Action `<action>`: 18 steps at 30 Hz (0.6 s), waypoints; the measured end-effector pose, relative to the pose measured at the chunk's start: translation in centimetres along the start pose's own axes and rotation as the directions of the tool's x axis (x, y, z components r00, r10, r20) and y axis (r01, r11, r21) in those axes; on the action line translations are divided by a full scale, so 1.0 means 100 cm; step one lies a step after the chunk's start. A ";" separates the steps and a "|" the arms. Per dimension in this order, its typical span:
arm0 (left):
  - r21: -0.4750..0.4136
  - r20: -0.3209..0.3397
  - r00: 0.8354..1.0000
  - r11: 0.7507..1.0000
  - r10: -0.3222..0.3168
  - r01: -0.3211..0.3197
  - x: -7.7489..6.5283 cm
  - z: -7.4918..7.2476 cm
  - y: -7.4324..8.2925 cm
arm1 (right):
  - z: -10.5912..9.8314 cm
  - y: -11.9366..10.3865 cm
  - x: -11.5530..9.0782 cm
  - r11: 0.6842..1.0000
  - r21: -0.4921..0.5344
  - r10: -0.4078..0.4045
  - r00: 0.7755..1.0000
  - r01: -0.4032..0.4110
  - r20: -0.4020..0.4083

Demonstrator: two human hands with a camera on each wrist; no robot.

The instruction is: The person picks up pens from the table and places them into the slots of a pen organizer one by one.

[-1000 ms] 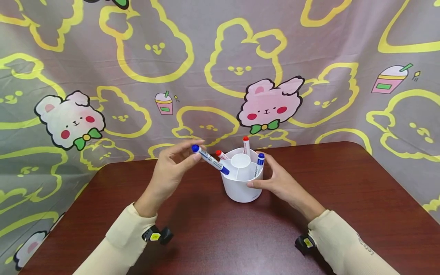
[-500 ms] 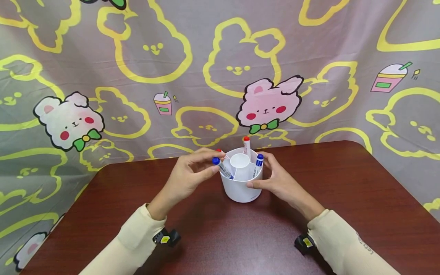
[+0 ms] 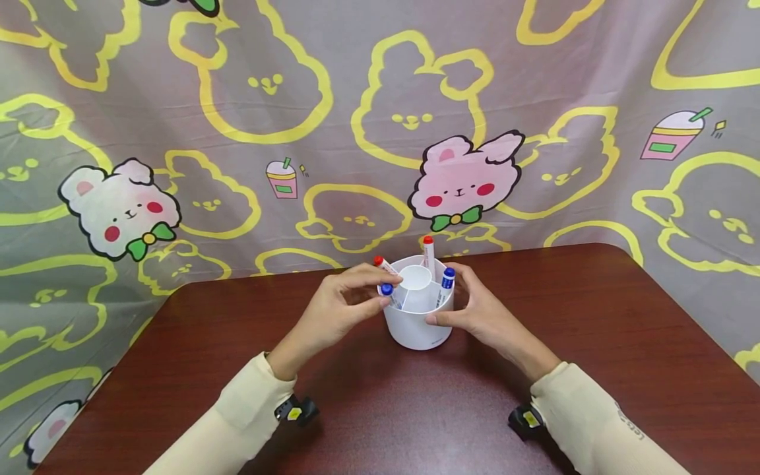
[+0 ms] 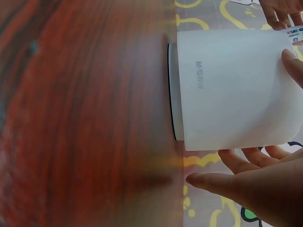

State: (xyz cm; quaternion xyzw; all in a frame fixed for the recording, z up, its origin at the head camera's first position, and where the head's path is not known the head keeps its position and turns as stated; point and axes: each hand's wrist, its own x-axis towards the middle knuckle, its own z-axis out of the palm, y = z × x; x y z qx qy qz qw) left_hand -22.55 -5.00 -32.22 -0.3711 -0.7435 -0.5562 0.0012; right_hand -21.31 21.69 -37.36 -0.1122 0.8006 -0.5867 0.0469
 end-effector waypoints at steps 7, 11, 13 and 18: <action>0.057 0.031 0.999 0.998 -0.029 0.027 0.000 0.004 -0.005 | 0.000 -0.001 0.000 1.000 -0.009 0.001 1.000 -0.001 -0.001; 0.073 0.052 0.998 0.997 -0.043 0.040 0.000 0.006 -0.007 | 0.000 -0.001 0.000 1.000 -0.011 0.010 1.000 -0.010 0.002; 0.080 0.061 0.997 0.996 -0.053 0.048 0.001 0.007 -0.007 | 0.000 -0.001 0.000 1.000 -0.011 0.015 1.000 -0.015 0.004; 0.096 0.067 0.995 0.993 -0.074 0.067 0.001 0.008 -0.009 | 0.000 -0.002 -0.001 1.000 -0.008 0.019 1.000 -0.018 0.007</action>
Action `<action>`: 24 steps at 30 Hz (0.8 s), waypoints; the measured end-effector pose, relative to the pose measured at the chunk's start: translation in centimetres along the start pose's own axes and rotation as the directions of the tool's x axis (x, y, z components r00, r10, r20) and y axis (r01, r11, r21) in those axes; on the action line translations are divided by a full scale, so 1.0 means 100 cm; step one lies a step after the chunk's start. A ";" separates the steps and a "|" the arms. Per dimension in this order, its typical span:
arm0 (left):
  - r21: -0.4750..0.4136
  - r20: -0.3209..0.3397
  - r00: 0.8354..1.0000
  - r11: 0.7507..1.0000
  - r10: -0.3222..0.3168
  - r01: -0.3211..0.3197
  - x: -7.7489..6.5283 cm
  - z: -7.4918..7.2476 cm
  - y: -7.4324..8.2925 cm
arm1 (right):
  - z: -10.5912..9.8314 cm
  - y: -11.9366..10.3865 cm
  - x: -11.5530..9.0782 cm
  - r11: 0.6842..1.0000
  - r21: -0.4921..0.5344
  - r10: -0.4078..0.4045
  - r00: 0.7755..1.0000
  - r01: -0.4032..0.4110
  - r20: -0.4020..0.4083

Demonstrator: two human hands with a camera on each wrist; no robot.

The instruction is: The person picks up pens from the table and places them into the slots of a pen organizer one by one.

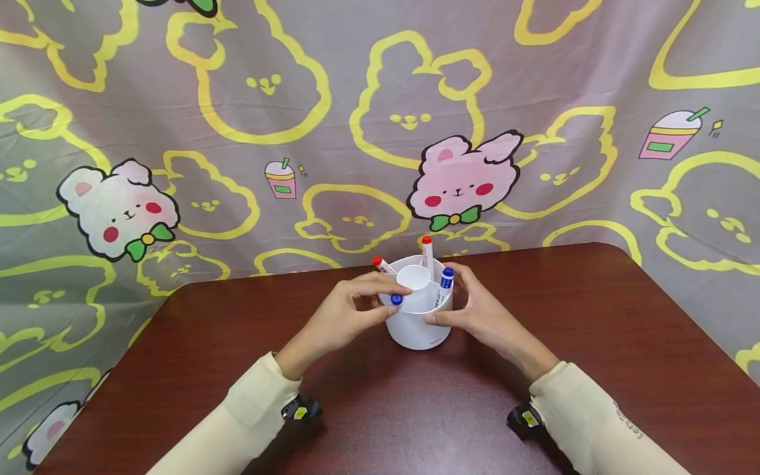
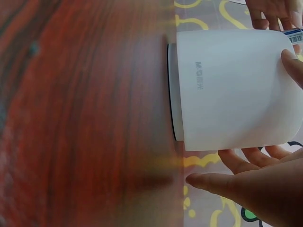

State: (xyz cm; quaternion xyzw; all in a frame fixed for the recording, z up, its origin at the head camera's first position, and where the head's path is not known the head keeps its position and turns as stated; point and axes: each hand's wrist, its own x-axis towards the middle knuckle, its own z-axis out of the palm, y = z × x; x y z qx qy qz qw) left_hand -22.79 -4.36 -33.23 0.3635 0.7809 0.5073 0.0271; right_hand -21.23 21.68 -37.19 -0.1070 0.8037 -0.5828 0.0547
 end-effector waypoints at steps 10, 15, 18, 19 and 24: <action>0.015 0.004 1.000 1.000 -0.026 0.026 0.000 0.000 -0.005 | 0.000 -0.001 0.001 1.000 0.002 0.003 1.000 -0.003 0.003; 0.016 0.005 0.999 0.999 -0.037 0.037 0.000 0.001 -0.006 | 0.000 -0.001 0.001 1.000 0.003 0.003 1.000 -0.003 0.003; 0.016 0.008 0.999 0.999 -0.034 0.034 0.000 0.000 -0.007 | 0.000 0.000 0.001 1.000 0.005 0.000 1.000 0.000 0.004; 0.014 0.010 0.999 0.999 -0.030 0.030 0.000 0.000 -0.007 | 0.000 0.000 0.001 1.000 0.008 -0.003 1.000 0.003 0.004; -0.001 0.007 1.000 1.000 -0.016 0.016 -0.001 -0.003 -0.007 | 0.000 0.000 0.000 1.000 0.006 0.005 1.000 -0.005 0.002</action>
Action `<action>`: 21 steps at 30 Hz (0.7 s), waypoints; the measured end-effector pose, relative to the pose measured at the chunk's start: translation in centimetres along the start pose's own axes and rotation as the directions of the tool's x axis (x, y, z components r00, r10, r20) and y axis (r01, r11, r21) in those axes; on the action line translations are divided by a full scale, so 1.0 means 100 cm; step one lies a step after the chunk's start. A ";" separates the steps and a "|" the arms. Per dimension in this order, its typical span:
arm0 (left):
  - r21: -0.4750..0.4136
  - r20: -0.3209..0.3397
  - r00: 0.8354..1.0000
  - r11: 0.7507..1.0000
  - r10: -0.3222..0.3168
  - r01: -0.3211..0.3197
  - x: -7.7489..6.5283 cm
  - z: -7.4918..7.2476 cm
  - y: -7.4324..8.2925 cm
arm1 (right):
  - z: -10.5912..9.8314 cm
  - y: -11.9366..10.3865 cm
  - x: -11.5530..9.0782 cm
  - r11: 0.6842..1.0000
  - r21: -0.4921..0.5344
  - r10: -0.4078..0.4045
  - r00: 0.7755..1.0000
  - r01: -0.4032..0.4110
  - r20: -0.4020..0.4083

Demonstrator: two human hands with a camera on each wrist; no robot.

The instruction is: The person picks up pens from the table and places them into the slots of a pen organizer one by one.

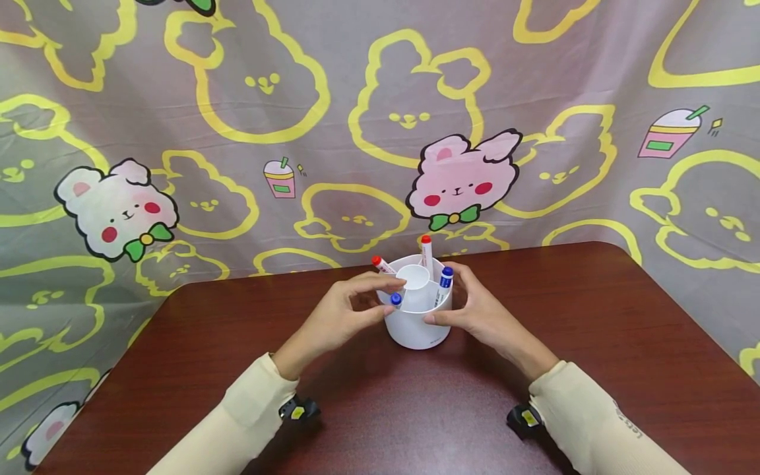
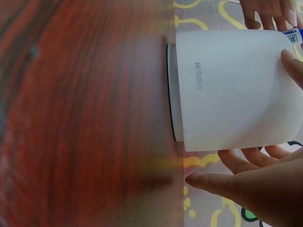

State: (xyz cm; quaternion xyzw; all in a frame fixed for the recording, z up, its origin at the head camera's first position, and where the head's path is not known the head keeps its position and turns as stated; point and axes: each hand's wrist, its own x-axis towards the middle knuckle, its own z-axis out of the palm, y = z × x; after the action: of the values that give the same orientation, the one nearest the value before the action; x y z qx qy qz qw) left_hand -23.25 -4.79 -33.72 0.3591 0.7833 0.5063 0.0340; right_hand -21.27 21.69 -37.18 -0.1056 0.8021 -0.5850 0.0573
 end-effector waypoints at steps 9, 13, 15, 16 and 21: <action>0.029 -0.076 0.997 0.999 0.015 -0.013 -0.012 -0.016 -0.003 | -0.001 -0.001 -0.001 1.000 -0.008 0.013 1.000 -0.013 -0.002; 0.043 -0.122 0.992 0.999 -0.009 0.014 -0.024 -0.027 -0.007 | -0.005 -0.002 -0.003 0.999 -0.040 0.036 0.999 -0.036 0.002; 0.051 -0.139 0.990 0.998 -0.035 0.043 -0.031 -0.034 -0.008 | -0.010 -0.002 -0.006 0.998 -0.054 0.041 0.999 -0.041 0.001; 0.055 -0.148 0.988 0.997 -0.052 0.061 -0.035 -0.038 -0.009 | -0.013 -0.002 -0.008 0.997 -0.060 0.046 0.999 -0.046 0.001; 0.128 -0.201 0.973 0.982 -0.113 0.140 -0.055 -0.058 -0.016 | -0.031 0.000 -0.020 0.991 -0.118 0.054 0.998 -0.055 -0.010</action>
State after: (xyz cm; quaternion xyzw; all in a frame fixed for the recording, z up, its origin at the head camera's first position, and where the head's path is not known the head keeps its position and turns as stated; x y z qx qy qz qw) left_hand -22.48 -12.90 -33.96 0.2593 0.8380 0.4789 -0.0352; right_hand -20.04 25.06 -36.30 -0.0848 0.8382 -0.5350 0.0639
